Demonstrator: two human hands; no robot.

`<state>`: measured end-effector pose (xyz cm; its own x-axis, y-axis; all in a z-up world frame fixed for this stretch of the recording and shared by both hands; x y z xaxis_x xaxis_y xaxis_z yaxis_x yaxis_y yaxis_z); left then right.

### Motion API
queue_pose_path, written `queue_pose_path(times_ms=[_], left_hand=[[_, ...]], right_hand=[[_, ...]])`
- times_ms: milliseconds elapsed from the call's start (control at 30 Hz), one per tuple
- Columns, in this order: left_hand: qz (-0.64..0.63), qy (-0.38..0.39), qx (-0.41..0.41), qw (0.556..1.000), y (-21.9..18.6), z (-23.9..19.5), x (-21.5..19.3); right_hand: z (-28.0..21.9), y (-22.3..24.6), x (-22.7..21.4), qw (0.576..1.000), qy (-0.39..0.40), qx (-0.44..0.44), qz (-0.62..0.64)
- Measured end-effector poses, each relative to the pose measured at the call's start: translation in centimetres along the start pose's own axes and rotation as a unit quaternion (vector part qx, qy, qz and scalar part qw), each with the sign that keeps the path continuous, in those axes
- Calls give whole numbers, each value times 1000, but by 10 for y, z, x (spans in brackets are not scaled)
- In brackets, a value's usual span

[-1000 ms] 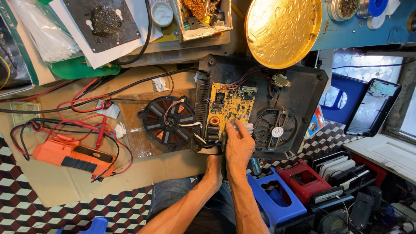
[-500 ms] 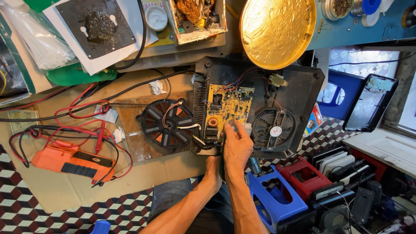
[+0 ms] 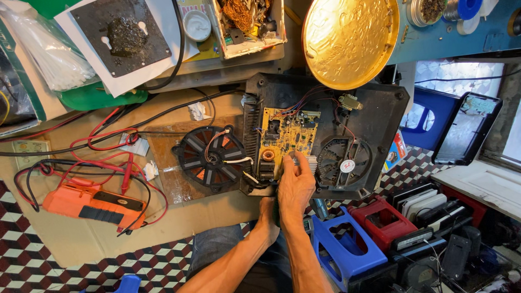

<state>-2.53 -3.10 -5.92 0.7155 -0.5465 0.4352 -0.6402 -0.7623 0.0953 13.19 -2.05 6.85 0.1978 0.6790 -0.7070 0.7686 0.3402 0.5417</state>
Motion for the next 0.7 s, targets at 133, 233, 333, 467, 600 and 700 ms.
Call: queue_pose_path(times_ms=[133,233,333,467,600,700], left_hand=[[29,38,34,998,3,0,-4],[96,50,57,992,-4,-8,-1],[51,41,18,998,-8,-10,4],[-4,27,-10,1000,-9,-8,7],[48,20,-9,999,-9,-9,6],[61,28,18,998,-12,-12,8]], right_hand=[[-4,2,2,999,3,17,28],[-7,5,1,999,-24,-26,-37],[-7,5,0,998,-25,-32,-53],[-6,3,-1,997,-24,-51,-55],[-4,0,-2,997,-18,-47,-53],[-3,-1,-1,997,-20,-48,-64]])
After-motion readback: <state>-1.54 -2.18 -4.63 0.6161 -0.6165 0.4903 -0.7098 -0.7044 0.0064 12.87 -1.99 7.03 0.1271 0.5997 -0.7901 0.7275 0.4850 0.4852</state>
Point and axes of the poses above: each hand's wrist, its own z-axis towards the middle knuckle, its own x-axis out of the palm, y = z × x, the point moved 3 cm from there along z, towards the middle knuckle, and after that the axes turned 1 degree about -y, right-handed, at the moved point
